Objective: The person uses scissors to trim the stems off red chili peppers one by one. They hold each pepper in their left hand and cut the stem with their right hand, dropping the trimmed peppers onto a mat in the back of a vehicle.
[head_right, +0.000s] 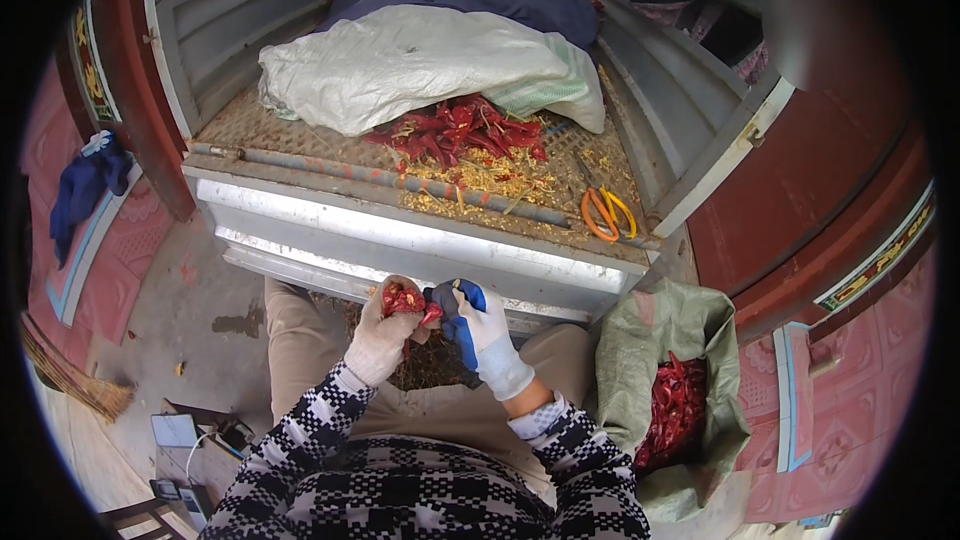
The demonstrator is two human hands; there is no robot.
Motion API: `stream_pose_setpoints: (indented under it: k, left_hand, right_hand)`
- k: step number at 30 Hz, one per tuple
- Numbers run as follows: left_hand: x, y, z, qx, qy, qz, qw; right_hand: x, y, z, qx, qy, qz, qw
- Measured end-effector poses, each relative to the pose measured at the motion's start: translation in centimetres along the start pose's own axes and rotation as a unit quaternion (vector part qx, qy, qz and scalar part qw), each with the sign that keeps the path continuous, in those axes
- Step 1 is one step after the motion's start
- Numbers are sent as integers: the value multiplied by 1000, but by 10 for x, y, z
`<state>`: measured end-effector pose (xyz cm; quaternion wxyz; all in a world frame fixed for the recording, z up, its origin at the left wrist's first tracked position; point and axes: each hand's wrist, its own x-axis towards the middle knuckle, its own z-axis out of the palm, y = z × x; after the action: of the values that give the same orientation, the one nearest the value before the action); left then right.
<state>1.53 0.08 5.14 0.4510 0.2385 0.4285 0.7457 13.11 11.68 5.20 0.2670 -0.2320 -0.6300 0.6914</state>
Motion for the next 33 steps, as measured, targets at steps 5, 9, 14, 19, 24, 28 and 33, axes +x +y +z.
stream_pose_setpoints:
  k: [5,9,14,19,24,28,33]
  left_hand:
    - [5,3,-4,-44,-15,2,999]
    - [6,7,0,-28,2,-6,1000]
    - [2,3,-1,7,-45,20,999]
    - [-3,-12,-10,-69,-42,-10,997]
    - [9,-19,-35,-178,-82,-3,981]
    - [3,-8,-26,-209,-75,-37,974]
    - [-1,8,-19,-162,-70,-34,984]
  right_hand:
    - [4,-11,19,243,57,151,956]
    - [8,-11,20,317,43,214,923]
    - [15,12,-1,399,-90,220,886]
    - [29,-24,-13,278,-62,147,947]
    - [38,-40,-33,-334,-73,-27,940]
    - [58,-81,-29,-556,-77,-104,821]
    - [117,-95,3,-627,80,-195,750]
